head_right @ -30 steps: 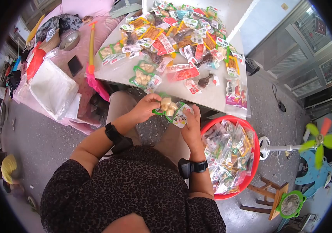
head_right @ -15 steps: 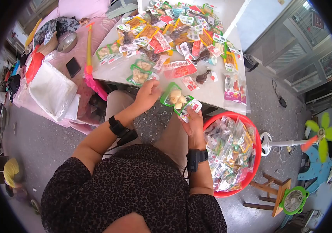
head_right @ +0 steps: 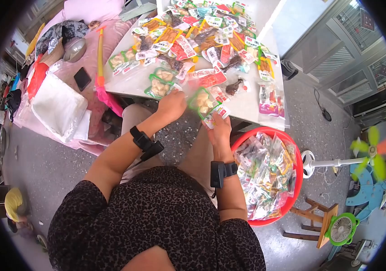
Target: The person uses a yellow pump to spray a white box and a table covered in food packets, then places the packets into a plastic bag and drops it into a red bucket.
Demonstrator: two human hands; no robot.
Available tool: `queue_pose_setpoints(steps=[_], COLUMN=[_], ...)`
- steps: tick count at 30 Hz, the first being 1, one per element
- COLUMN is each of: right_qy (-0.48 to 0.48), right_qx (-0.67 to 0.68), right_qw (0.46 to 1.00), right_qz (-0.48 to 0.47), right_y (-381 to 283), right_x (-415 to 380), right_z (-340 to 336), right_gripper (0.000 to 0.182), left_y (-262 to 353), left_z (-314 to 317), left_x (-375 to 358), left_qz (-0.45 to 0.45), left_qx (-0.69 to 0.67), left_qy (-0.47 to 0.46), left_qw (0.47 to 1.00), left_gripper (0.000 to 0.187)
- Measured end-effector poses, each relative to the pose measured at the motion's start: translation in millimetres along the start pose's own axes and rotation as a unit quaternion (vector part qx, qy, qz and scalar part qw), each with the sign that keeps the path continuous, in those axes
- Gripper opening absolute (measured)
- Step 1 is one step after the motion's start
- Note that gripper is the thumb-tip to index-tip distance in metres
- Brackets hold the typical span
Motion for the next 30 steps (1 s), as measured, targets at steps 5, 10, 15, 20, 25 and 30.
queue_pose_setpoints(steps=[5, 10, 15, 20, 25, 30], right_qy=[-0.035, -0.017, -0.022, -0.095, -0.206, -0.229], right_qx=[0.002, 0.018, 0.041, 0.084, -0.029, -0.075], right_qw=[0.998, 0.997, 0.997, 0.990, 0.978, 0.967], right_qz=[0.054, 0.069, 0.063, 0.055, -0.003, 0.085], right_y=[13.8, 17.8, 15.9, 35.8, 28.8, 26.5], right_x=[-0.3, 2.2, 5.7, 25.1, 28.2, 17.8], right_z=[16.9, 25.5, 45.8, 68.9, 107.7, 93.9], right_gripper=[0.024, 0.023, 0.022, 0.025, 0.031, 0.028], left_y=[17.4, 31.8, 45.3, 47.7, 58.4, 60.7], left_z=[-12.2, -18.7, -33.4, -38.5, -45.2, -65.6], left_x=[-13.5, -22.2, -24.2, -33.4, -39.5, -45.8], left_qz=[0.033, 0.049, 0.064, 0.153, 0.179, 0.194], left_qx=[0.000, 0.037, 0.044, 0.022, 0.002, -0.044], left_qy=[-0.024, -0.039, -0.052, 0.029, 0.047, 0.072], left_qw=[0.999, 0.997, 0.996, 0.987, 0.983, 0.977], left_gripper=[0.012, 0.015, 0.014, 0.015, 0.011, 0.011])
Point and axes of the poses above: each hand's wrist, its own x-axis towards the middle knuckle, its own z-axis out of the palm, y = z × x, the point moved 10 cm from there along x, towards the middle knuckle, and after that the axes turned 8 degrees about -x, right-handed, at the moved point
